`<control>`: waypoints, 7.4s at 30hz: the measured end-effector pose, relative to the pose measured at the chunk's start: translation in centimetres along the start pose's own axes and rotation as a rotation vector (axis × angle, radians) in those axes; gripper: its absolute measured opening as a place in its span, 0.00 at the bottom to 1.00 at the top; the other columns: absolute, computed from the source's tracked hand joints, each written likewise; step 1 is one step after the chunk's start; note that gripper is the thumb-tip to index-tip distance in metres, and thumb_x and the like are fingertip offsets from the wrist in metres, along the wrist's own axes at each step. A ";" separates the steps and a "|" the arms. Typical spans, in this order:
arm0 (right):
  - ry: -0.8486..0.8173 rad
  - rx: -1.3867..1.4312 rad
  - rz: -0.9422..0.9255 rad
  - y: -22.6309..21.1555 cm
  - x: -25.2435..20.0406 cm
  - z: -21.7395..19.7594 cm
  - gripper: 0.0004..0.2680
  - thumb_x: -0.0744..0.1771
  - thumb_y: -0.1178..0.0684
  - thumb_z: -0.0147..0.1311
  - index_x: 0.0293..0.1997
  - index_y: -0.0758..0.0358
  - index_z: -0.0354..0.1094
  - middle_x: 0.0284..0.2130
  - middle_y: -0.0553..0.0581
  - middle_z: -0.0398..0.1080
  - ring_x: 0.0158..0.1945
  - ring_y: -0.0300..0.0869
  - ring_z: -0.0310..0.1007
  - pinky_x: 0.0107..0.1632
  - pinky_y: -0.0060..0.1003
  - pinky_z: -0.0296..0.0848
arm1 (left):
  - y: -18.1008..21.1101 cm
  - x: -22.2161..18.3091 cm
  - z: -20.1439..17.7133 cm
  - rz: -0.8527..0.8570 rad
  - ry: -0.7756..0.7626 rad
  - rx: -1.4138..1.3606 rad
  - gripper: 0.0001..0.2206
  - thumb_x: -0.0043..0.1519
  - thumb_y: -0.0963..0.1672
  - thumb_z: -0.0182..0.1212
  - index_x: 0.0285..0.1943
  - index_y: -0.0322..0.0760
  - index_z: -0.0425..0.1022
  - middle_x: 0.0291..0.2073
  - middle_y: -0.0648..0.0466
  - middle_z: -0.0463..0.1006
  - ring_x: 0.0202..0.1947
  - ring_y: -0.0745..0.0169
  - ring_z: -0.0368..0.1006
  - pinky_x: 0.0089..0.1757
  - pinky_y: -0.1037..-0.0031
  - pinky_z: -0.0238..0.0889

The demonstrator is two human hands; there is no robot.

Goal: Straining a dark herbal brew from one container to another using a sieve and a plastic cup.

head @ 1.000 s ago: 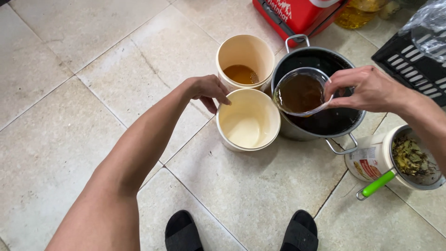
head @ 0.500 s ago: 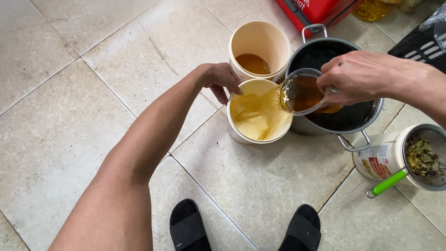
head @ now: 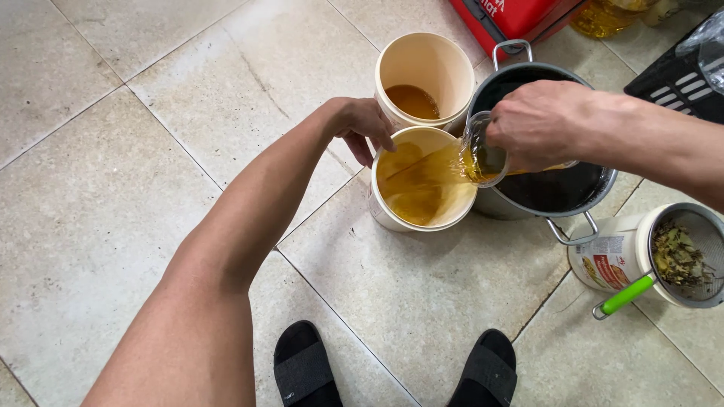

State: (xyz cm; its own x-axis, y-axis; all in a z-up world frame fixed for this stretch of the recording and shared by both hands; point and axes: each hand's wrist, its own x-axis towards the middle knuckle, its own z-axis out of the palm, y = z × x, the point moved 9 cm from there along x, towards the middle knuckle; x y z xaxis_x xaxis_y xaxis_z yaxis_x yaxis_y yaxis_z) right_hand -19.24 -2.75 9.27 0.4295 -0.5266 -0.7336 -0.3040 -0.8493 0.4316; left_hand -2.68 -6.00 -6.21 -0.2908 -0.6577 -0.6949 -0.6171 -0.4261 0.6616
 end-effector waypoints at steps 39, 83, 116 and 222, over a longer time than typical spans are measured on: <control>0.853 0.971 0.586 12.6 -11.6 18.6 0.14 0.66 0.39 0.67 0.43 0.60 0.78 0.30 0.54 0.78 0.33 0.40 0.79 0.39 0.36 0.77 | 15.9 -2.2 7.1 0.592 0.000 -0.155 0.18 0.63 0.49 0.63 0.57 0.36 0.81 0.40 0.51 0.85 0.35 0.68 0.82 0.37 0.74 0.80; 0.294 0.580 0.258 8.6 6.2 13.5 0.16 0.59 0.45 0.70 0.49 0.50 0.76 0.40 0.59 0.79 0.47 0.55 0.79 0.51 0.48 0.78 | 4.3 -3.9 -5.2 0.206 0.321 -0.249 0.22 0.63 0.51 0.61 0.60 0.31 0.77 0.44 0.46 0.83 0.36 0.60 0.80 0.36 0.69 0.78; 0.942 1.409 0.283 10.4 -2.2 23.9 0.07 0.63 0.53 0.68 0.39 0.63 0.80 0.34 0.53 0.79 0.37 0.34 0.78 0.43 0.29 0.78 | 2.9 -2.3 -5.9 0.159 0.367 -0.201 0.21 0.64 0.50 0.60 0.58 0.30 0.77 0.41 0.44 0.83 0.37 0.57 0.83 0.37 0.68 0.80; 0.994 1.115 0.065 1.0 -5.2 5.1 0.09 0.64 0.49 0.66 0.43 0.59 0.79 0.34 0.53 0.80 0.33 0.38 0.79 0.37 0.34 0.78 | 11.5 0.6 -10.4 0.615 0.414 -0.299 0.13 0.67 0.47 0.60 0.52 0.35 0.78 0.41 0.48 0.84 0.28 0.66 0.77 0.27 0.78 0.71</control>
State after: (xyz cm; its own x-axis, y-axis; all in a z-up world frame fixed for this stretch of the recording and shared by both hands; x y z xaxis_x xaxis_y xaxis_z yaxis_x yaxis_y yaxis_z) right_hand -26.14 -0.64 10.78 0.6390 -0.7604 0.1160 -0.6238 -0.6005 -0.5002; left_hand -2.33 -17.75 3.91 -0.1844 -0.9811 -0.0584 -0.1949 -0.0217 0.9806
